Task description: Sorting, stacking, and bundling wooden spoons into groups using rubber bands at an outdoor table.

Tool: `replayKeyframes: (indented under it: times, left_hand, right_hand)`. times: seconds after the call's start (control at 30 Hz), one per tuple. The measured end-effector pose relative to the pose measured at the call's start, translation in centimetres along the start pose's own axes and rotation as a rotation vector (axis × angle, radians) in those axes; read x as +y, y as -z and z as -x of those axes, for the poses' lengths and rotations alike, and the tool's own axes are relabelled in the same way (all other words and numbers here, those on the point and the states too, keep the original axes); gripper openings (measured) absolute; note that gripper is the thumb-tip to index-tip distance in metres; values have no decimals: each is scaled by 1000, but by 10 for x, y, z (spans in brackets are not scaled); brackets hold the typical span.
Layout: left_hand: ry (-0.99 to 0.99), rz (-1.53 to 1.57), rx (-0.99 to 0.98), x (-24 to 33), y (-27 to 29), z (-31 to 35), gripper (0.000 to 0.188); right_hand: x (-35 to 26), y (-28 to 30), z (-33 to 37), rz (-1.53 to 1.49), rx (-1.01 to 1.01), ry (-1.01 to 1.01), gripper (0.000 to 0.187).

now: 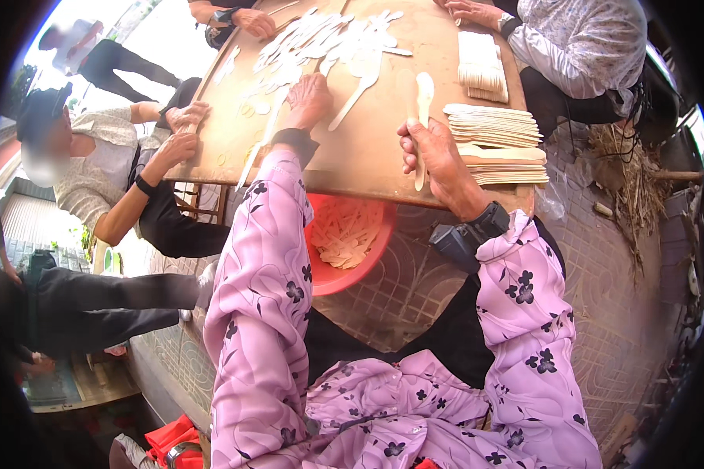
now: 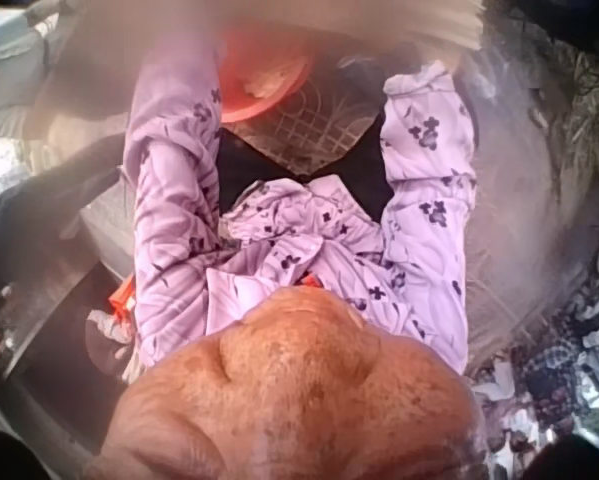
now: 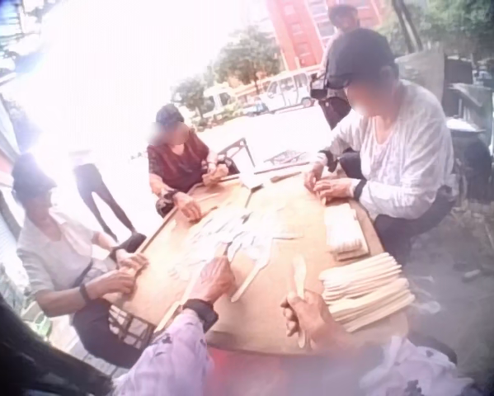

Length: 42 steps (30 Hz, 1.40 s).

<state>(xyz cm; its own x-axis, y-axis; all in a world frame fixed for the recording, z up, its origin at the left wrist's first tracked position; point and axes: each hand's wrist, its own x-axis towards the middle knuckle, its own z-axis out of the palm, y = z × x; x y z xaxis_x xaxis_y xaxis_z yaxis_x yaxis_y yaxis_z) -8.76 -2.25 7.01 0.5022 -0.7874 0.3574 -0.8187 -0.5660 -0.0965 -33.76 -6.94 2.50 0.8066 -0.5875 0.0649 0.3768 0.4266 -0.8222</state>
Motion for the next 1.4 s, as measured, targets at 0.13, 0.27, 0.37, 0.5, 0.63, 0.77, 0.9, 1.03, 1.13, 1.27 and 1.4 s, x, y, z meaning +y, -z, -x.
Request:
replayKeyframes:
  times: [0.13,0.27,0.37,0.5,0.63,0.77,0.9,1.03,1.13,1.27,1.4]
  left_hand:
    - [40,-158,-101,11,-9,-13,20]
    - [127,-193,-316,15,6,-18,21]
    - [236,-217,-502,10,18,-10,24]
    - [108,-21,-321,4,19,26,22]
    - [150,470,-363,-1,37,48,21]
    - [158,880,-382,29,71,80,24]
    - [158,915,-318,54,76,104,28]
    - [-56,486,-88,93,71,118,23]
    - [-119,222,-128,125,76,122,15]
    - [-39,197,-133,130,76,122,15]
    - [25,327,-31,125,73,122,19]
  right_hand:
    - [6,-7,3,56,-75,-61,27]
    - [4,-10,6,61,-98,-20,29]
    - [7,-16,4,39,-152,-29,31]
    - [8,-11,4,12,-112,-118,25]
    - [9,-4,4,-83,-56,-201,19]
    - [10,-2,3,-70,-46,-214,19]
    - [13,-7,3,-66,-64,-182,20]
    - [18,-4,2,-137,-101,-204,21]
    - [20,-2,3,-242,-87,-110,23]
    - [14,2,2,-207,-149,-130,25]
    - [14,-1,1,-249,-154,-76,24]
